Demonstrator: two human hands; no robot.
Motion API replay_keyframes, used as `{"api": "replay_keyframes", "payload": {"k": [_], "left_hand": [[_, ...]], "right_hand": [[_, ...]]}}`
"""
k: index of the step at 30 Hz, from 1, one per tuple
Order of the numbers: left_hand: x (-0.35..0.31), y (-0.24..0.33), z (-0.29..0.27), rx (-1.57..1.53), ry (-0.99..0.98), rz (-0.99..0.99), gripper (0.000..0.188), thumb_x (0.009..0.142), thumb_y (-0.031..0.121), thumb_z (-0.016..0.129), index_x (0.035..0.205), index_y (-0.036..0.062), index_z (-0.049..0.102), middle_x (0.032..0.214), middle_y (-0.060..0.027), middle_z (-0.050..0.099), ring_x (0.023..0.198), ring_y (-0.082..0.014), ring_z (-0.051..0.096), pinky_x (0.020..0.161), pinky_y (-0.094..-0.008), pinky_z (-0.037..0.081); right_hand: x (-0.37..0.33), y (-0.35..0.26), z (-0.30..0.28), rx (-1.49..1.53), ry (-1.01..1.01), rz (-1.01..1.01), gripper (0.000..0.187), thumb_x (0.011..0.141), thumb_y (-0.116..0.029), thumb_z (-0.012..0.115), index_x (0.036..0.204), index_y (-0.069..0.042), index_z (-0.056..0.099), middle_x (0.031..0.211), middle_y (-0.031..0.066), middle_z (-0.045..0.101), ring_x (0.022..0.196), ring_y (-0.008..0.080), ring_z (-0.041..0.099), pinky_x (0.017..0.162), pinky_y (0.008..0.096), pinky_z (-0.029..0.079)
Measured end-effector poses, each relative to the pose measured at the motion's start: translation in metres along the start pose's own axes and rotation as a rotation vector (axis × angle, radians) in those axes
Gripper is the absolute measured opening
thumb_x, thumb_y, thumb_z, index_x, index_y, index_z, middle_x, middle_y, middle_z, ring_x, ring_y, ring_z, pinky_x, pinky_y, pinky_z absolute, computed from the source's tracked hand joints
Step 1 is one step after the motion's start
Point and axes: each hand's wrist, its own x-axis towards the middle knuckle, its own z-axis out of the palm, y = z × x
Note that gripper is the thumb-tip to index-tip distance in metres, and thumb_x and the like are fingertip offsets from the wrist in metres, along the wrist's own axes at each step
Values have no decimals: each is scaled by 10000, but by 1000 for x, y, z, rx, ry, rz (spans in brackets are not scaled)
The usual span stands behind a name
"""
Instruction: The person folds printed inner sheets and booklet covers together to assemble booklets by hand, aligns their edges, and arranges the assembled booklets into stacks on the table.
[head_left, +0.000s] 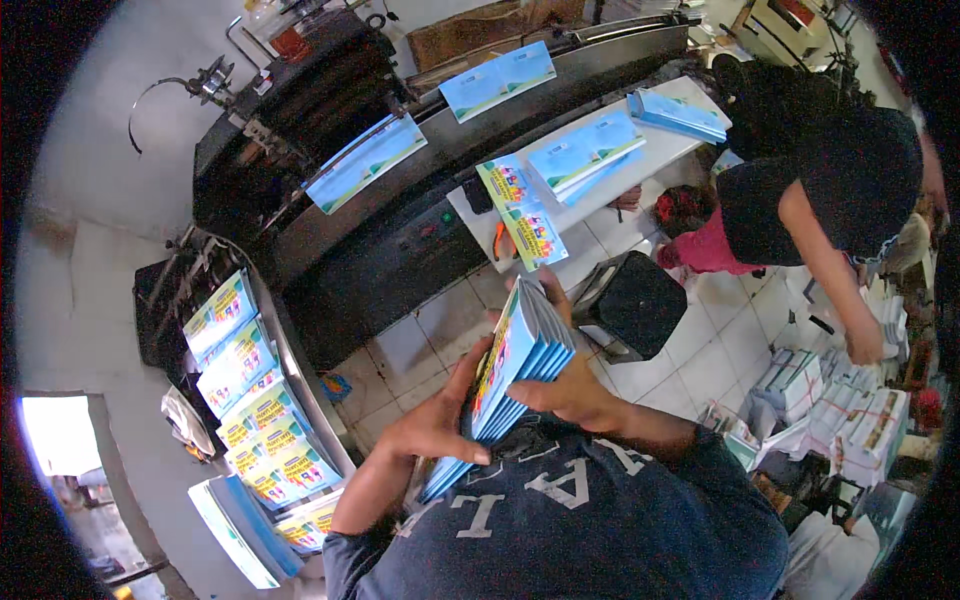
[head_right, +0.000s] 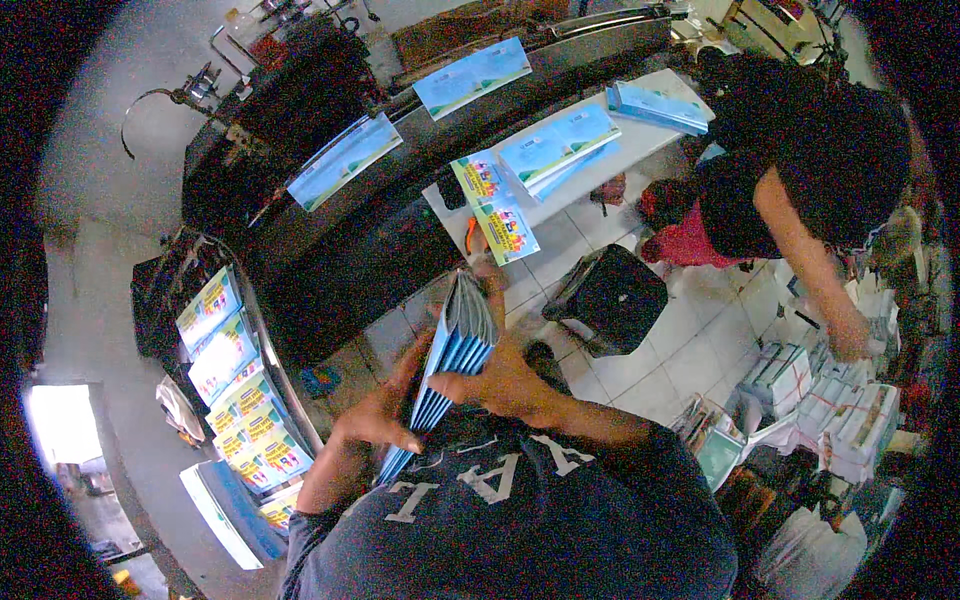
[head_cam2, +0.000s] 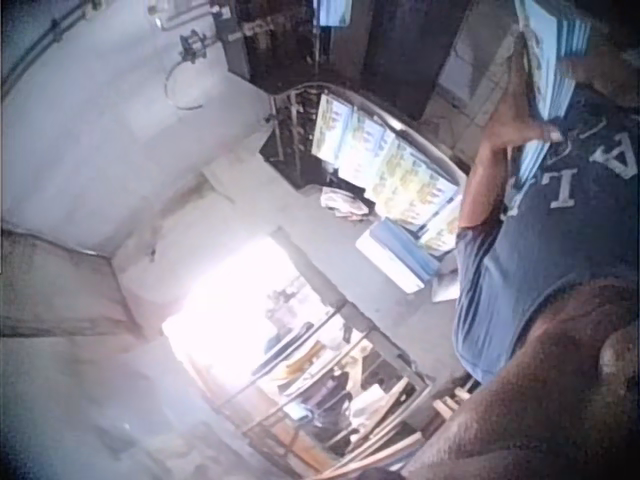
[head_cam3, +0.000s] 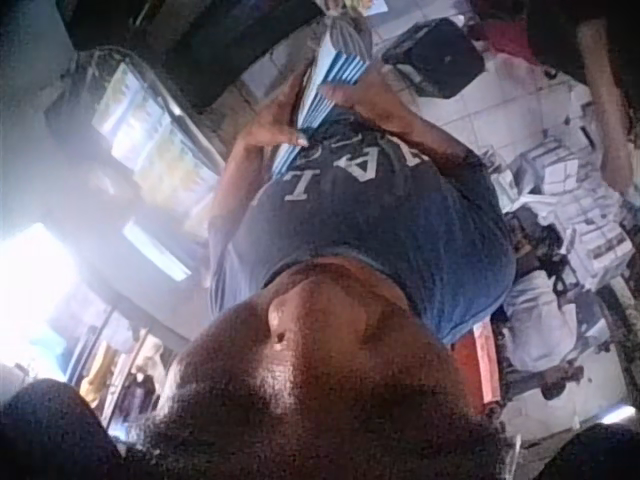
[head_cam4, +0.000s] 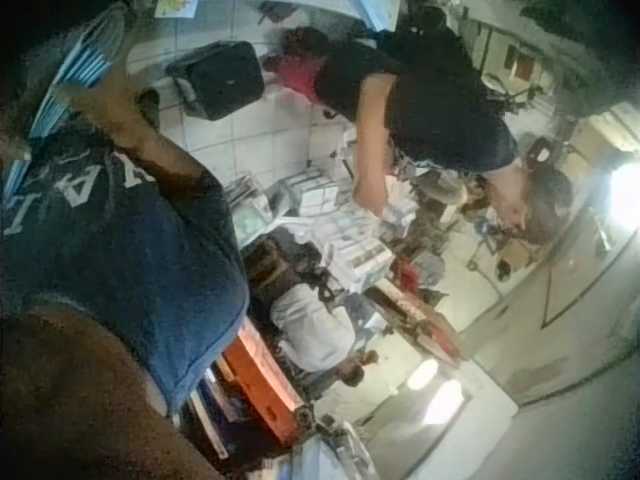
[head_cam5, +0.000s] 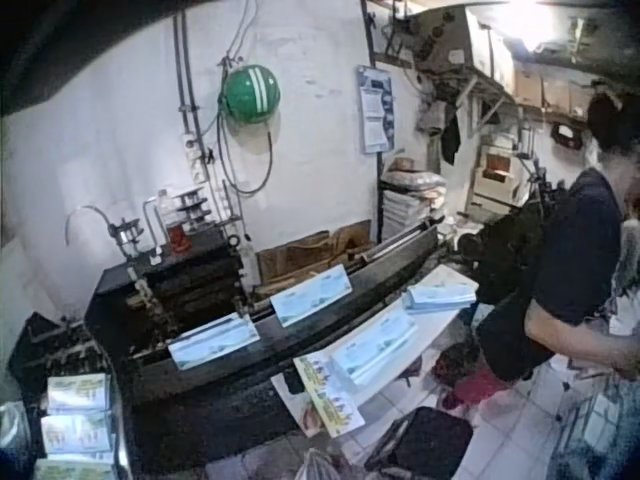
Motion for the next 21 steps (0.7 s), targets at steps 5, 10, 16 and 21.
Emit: {"api": "replay_keyframes", "payload": {"k": [5,10,16,21], "left_hand": [[-3,-11,2,-80,-26,32,1441,472,461,865,1451,-28,-73,1518,-241,32,1421,-323,-2,1134,-393,-7],[-9,-16,10,-62,-65,20,1426,483,444,855,1448,-35,-79,1521,-232,2,1423,-310,-5,1133,-386,-4],[-8,-15,18,-314,-140,-84,1316,521,380,792,1465,-20,-33,1534,-198,30,1426,-272,-12,1133,-377,-3],[5,-8,29,-427,-254,-116,1232,572,393,745,1477,-3,9,1540,-177,50,1421,-258,38,1134,-371,13]], "right_hand": [[-1,3,13,-108,-61,-240,1345,568,-284,885,1455,-72,-104,1458,146,206,1357,280,251,1112,408,230],[-6,-4,10,-436,-149,-318,1423,503,-281,911,1451,-135,-140,1490,166,119,1345,318,278,1072,481,285],[-5,-30,-4,-811,-87,-435,1511,367,-450,924,1465,-91,-50,1508,211,36,1403,348,108,1116,480,182],[12,-71,-35,-1041,-581,-559,1007,429,-480,876,1258,-48,501,1227,191,541,1169,343,515,959,430,400]]}}
